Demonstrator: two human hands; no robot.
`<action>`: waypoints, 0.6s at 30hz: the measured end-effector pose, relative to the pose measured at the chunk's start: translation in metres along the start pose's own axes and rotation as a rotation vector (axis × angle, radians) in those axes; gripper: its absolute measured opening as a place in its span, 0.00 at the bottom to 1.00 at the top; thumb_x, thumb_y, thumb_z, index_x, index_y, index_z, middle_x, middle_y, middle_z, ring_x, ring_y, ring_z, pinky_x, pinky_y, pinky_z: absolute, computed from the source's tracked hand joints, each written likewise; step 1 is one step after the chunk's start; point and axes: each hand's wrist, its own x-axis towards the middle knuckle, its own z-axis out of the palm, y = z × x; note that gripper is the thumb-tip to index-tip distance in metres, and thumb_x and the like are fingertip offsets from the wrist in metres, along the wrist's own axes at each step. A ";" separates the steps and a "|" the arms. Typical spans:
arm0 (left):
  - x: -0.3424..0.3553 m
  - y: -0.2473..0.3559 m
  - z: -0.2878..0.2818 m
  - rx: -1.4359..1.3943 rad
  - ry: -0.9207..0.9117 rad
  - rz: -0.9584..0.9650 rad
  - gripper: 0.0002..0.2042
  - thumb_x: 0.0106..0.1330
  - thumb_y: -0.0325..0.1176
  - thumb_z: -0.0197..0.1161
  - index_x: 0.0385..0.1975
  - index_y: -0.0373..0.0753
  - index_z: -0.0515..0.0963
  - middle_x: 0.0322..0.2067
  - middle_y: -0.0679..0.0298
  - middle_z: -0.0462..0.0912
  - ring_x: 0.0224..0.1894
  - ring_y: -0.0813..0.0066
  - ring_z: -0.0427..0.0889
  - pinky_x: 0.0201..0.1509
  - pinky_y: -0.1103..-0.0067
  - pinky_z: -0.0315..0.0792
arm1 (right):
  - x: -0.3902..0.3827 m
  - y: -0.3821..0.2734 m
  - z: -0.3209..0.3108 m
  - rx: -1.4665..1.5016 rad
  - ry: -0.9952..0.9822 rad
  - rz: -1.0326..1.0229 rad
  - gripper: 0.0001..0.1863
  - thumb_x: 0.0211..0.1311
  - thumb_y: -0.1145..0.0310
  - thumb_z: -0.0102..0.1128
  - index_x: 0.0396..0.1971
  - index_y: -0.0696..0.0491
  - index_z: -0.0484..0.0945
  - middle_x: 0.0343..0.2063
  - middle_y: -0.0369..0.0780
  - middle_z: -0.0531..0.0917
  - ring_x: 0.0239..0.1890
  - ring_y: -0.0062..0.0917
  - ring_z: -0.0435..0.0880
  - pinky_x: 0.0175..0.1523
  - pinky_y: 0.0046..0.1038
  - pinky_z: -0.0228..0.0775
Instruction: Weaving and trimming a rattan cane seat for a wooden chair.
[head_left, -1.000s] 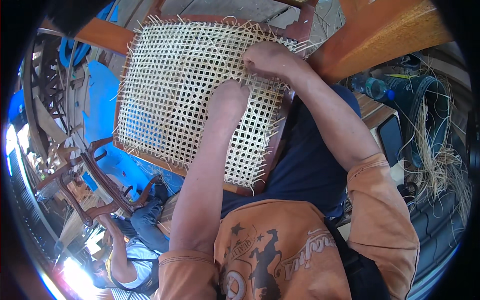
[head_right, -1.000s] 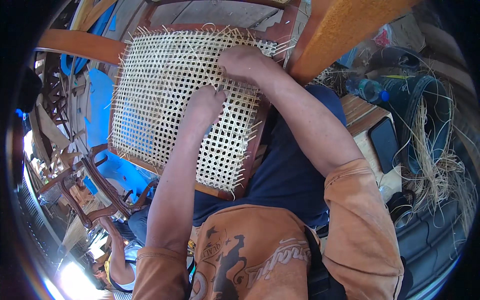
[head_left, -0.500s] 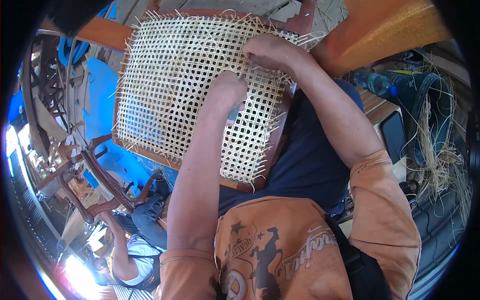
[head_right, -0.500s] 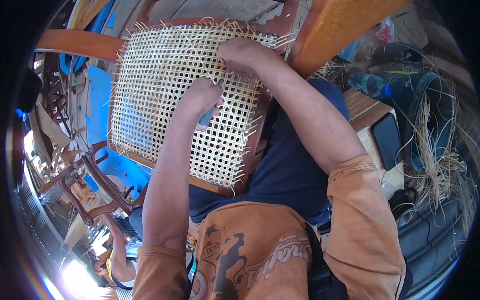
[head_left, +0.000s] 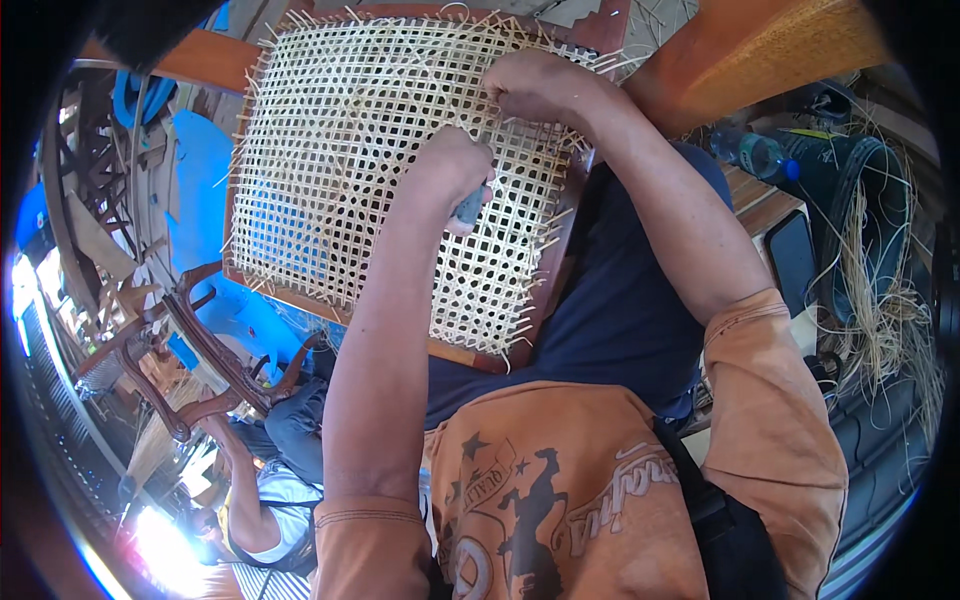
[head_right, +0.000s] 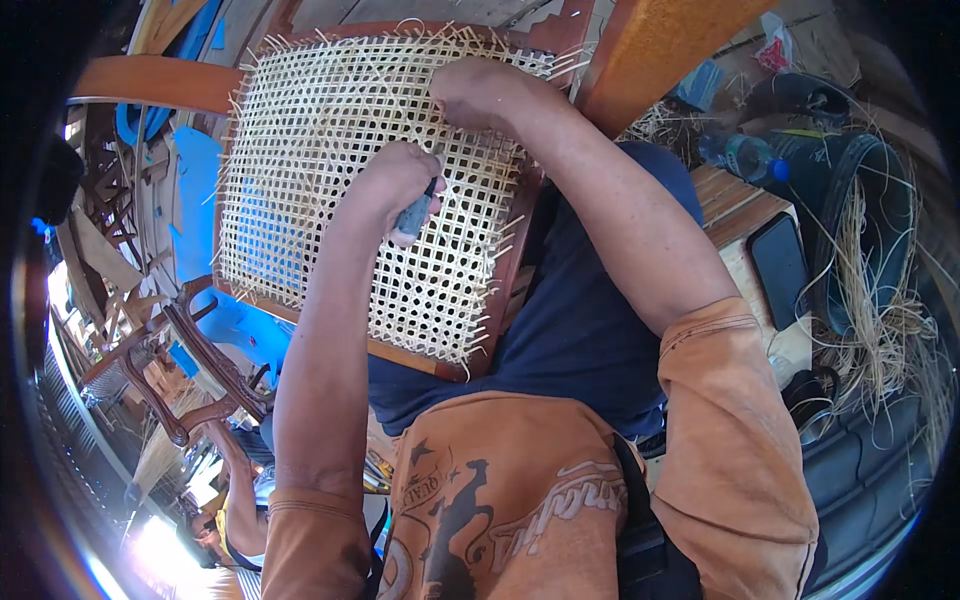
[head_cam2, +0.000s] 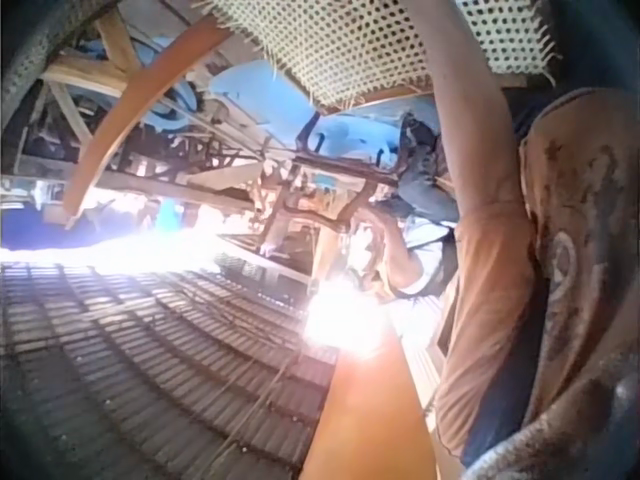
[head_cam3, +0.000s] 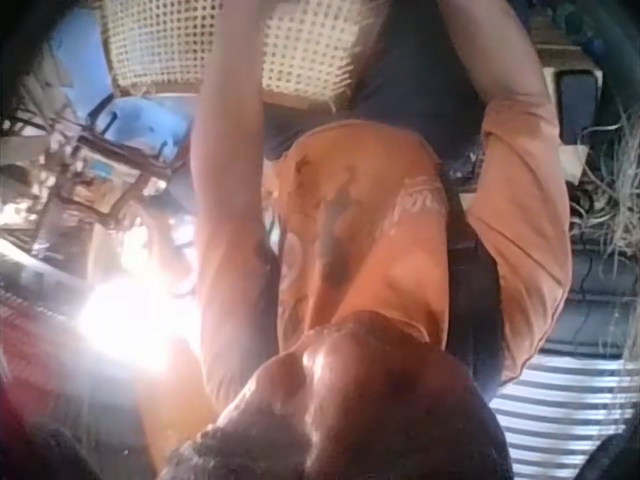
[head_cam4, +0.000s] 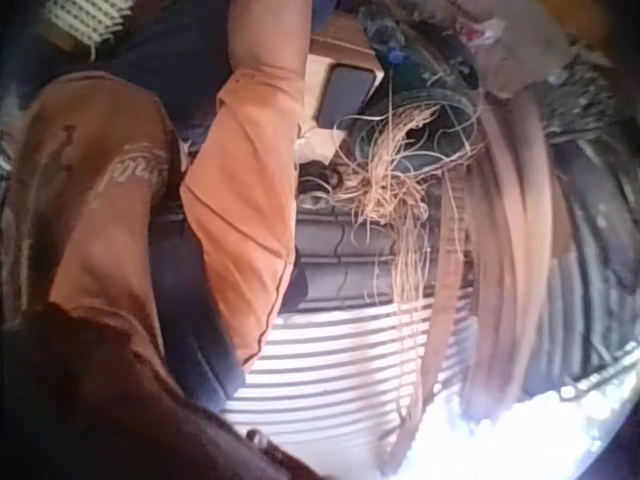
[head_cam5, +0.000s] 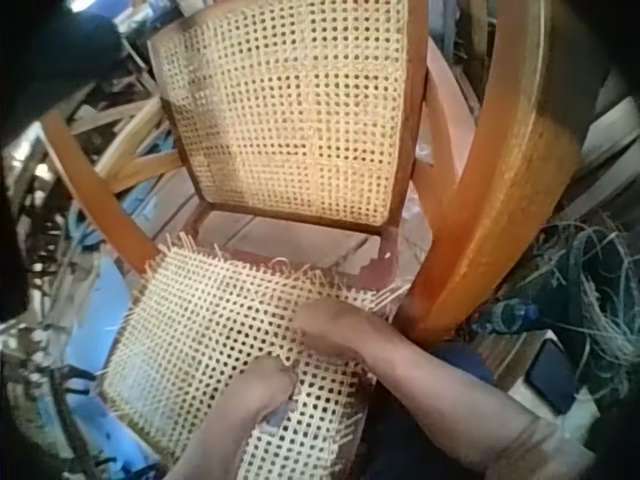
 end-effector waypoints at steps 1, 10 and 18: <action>0.001 -0.003 0.001 0.000 -0.004 0.015 0.09 0.62 0.29 0.52 0.22 0.32 0.73 0.19 0.64 0.74 0.17 0.77 0.72 0.22 0.80 0.70 | 0.000 -0.001 0.000 0.001 0.001 0.000 0.08 0.42 0.69 0.57 0.27 0.52 0.79 0.27 0.44 0.80 0.31 0.37 0.80 0.37 0.35 0.71; 0.002 0.009 -0.002 0.787 0.249 0.155 0.16 0.61 0.40 0.50 0.31 0.33 0.79 0.32 0.49 0.80 0.32 0.58 0.81 0.39 0.66 0.74 | -0.011 -0.030 -0.006 -0.110 -0.062 0.050 0.09 0.45 0.68 0.58 0.29 0.52 0.80 0.28 0.44 0.81 0.35 0.38 0.80 0.40 0.35 0.71; -0.082 -0.024 -0.067 0.811 0.350 0.242 0.20 0.63 0.44 0.45 0.24 0.31 0.74 0.29 0.44 0.77 0.35 0.49 0.77 0.39 0.60 0.68 | -0.014 -0.070 0.005 0.410 0.120 -0.261 0.12 0.59 0.59 0.55 0.34 0.52 0.78 0.25 0.41 0.80 0.30 0.31 0.79 0.40 0.32 0.69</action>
